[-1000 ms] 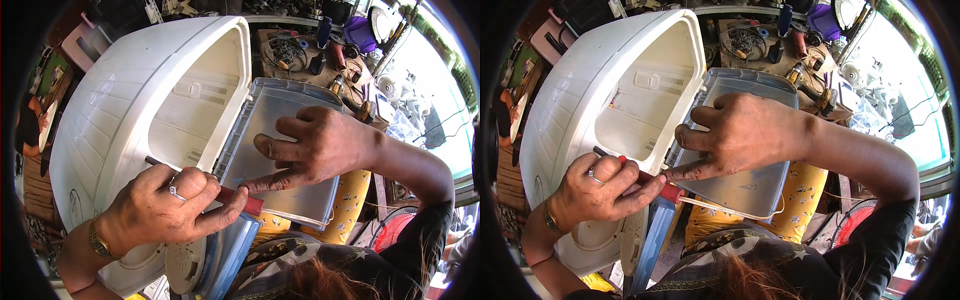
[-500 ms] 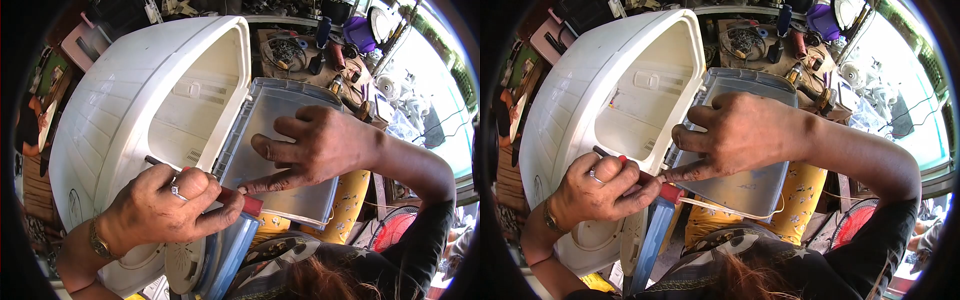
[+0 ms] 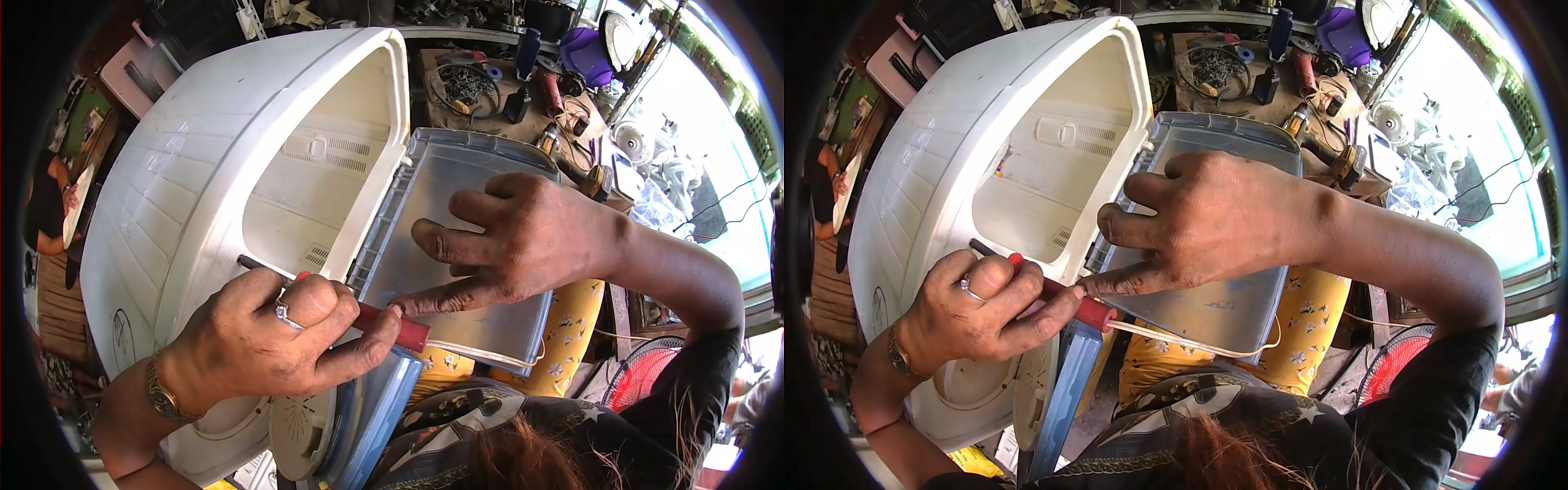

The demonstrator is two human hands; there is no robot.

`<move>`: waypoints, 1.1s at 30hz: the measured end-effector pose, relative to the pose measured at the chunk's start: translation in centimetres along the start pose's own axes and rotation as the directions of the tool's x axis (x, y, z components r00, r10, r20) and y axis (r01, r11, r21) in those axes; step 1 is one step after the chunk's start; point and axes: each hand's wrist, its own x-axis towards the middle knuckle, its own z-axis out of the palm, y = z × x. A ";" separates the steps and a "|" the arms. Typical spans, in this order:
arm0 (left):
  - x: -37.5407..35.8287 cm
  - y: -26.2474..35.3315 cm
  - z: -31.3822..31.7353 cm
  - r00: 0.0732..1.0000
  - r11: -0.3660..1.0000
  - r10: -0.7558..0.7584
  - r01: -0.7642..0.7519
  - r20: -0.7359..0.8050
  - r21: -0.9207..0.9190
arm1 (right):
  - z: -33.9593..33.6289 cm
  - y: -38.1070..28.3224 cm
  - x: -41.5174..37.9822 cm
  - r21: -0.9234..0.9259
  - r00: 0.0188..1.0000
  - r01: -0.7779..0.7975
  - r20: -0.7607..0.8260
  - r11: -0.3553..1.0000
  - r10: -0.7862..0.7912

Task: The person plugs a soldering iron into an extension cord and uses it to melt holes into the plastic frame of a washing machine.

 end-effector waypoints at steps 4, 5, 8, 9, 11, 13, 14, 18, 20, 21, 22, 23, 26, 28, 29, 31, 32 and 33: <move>0.0 0.1 0.0 1.000 1.000 -0.002 0.002 -0.007 0.001 | -0.4 0.0 0.1 0.030 1.000 -0.010 0.019 1.000 0.009; 0.0 0.1 0.0 1.000 1.000 -0.003 0.003 -0.009 0.003 | -0.7 0.0 0.2 0.051 0.999 -0.013 0.033 0.999 0.012; 0.0 0.0 0.0 1.000 1.000 0.002 -0.002 0.003 -0.001 | -1.0 0.1 0.3 0.060 0.999 -0.016 0.052 0.998 0.013; 0.0 0.0 -0.1 1.000 1.000 0.000 0.000 0.006 -0.003 | -1.0 0.1 0.3 0.054 0.998 -0.015 0.054 0.998 0.012; 0.0 0.1 -0.1 1.000 1.000 -0.004 0.004 0.013 -0.007 | -0.5 0.0 0.2 0.024 1.000 -0.009 0.024 1.000 0.008; 0.0 0.0 0.0 1.000 1.000 0.004 -0.004 0.015 -0.002 | -0.3 0.0 0.2 0.011 1.000 -0.005 0.009 1.000 0.005; 0.0 0.0 0.0 1.000 1.000 0.007 -0.007 0.017 0.000 | -0.4 0.0 0.2 0.014 1.000 -0.004 0.010 1.000 0.003; -0.1 0.0 0.0 1.000 1.000 0.020 -0.020 0.024 -0.007 | -1.1 0.1 0.5 0.073 0.999 -0.004 0.049 0.997 0.000; -0.3 0.1 -0.2 0.997 1.000 0.022 -0.022 0.070 0.001 | -1.1 0.0 0.5 0.069 0.999 -0.010 0.041 0.998 0.007; -0.3 0.1 -0.2 0.997 1.000 0.019 -0.019 0.070 -0.001 | -1.1 0.0 0.5 0.068 0.999 -0.013 0.037 0.998 0.011; -0.3 0.1 -0.2 0.997 1.000 0.015 -0.015 0.070 -0.003 | -1.1 0.0 0.5 0.069 0.999 -0.014 0.035 0.998 0.012; -0.3 0.2 -0.2 0.998 1.000 0.012 -0.011 0.069 -0.005 | -1.1 0.0 0.5 0.069 0.999 -0.015 0.033 0.997 0.013; -0.3 0.2 -0.2 0.997 1.000 0.009 -0.008 0.073 -0.013 | -0.9 0.0 0.4 0.051 1.000 -0.018 0.025 0.999 0.017; -0.1 0.1 0.0 1.000 0.999 -0.004 0.004 0.013 -0.045 | -0.8 -0.1 0.4 0.042 1.000 -0.020 0.022 0.999 0.019; 0.0 0.0 0.1 1.000 0.998 -0.010 0.009 -0.018 -0.062 | -0.8 -0.1 0.4 0.042 1.000 -0.020 0.022 0.999 0.020; -0.1 -0.1 0.2 1.000 0.998 -0.001 0.000 -0.025 -0.066 | -0.9 -0.1 0.4 0.057 0.999 -0.024 0.028 0.998 0.023; -0.1 -0.1 0.2 1.000 0.998 0.003 -0.005 -0.028 -0.067 | -1.0 -0.1 0.4 0.072 0.999 -0.027 0.035 0.997 0.025; 0.0 -0.1 0.2 0.999 0.999 -0.001 0.000 -0.034 -0.048 | -1.2 -0.1 0.5 0.086 0.999 -0.030 0.041 0.996 0.026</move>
